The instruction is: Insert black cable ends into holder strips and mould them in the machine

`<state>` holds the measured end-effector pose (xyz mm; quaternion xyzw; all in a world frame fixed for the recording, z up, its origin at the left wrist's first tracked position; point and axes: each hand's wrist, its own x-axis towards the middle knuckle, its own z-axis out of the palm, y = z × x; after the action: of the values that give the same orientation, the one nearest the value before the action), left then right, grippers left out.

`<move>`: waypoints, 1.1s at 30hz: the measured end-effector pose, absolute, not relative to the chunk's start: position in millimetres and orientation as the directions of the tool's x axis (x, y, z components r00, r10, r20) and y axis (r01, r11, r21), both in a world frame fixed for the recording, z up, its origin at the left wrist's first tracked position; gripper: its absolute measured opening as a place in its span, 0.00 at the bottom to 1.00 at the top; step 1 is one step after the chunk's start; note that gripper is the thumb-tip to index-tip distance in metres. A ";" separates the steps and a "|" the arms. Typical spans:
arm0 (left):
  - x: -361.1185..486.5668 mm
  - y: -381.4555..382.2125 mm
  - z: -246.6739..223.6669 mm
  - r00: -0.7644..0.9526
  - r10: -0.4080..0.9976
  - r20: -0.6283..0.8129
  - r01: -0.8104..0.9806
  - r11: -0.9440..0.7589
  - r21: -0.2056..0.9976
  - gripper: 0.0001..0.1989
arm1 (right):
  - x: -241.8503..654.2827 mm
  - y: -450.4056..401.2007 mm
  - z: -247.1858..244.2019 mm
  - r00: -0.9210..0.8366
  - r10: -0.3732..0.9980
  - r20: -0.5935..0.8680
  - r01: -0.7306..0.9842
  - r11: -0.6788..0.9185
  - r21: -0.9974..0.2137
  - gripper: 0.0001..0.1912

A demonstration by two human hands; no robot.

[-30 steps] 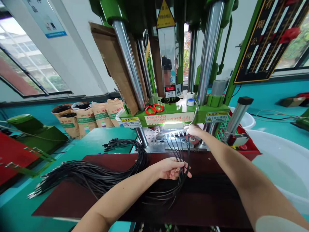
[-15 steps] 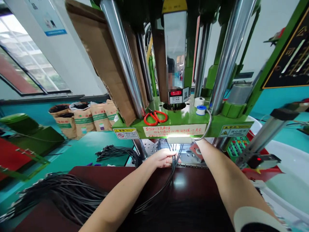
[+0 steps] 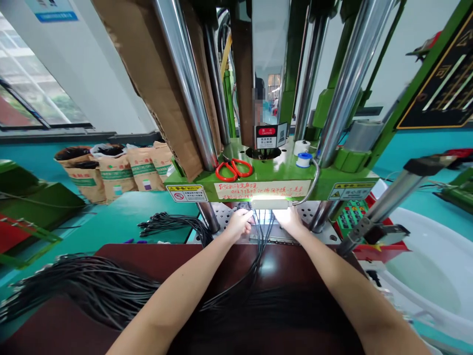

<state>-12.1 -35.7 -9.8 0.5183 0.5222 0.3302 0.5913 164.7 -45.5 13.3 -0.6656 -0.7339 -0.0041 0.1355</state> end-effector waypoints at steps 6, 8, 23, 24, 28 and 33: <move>-16.1 -30.7 -2.2 0.059 0.996 -0.062 0.529 0.021 0.848 0.18 | 163.1 -49.5 3.2 0.089 0.993 0.071 0.982 -0.075 -0.172 0.14; -19.1 -31.5 2.5 0.060 0.998 0.006 0.645 -0.044 0.763 0.20 | 168.4 -46.0 5.7 0.095 0.993 0.073 0.982 -0.082 -0.169 0.13; -7.8 -43.2 10.1 0.101 0.989 0.111 0.938 -0.132 0.322 0.17 | 170.5 -45.6 9.9 0.059 0.997 0.056 0.989 -0.051 -0.138 0.17; -6.6 -43.8 12.1 0.102 0.987 0.125 0.939 -0.137 0.316 0.17 | 168.8 -46.3 12.8 0.053 0.997 0.054 0.990 -0.045 -0.137 0.18; 2.1 -47.0 16.5 0.132 0.981 0.143 0.938 -0.170 0.303 0.17 | 154.0 -51.1 22.9 0.015 0.998 0.066 0.993 -0.007 -0.119 0.18; 7.5 -45.7 13.0 0.139 0.983 0.116 0.941 -0.168 0.295 0.15 | 138.8 -54.5 25.6 -0.002 0.997 0.077 0.997 0.007 -0.071 0.16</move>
<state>7.5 -45.7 13.0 0.7509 0.6406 0.1417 0.0756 138.8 -54.5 25.6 -0.7046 -0.7076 -0.0020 0.0526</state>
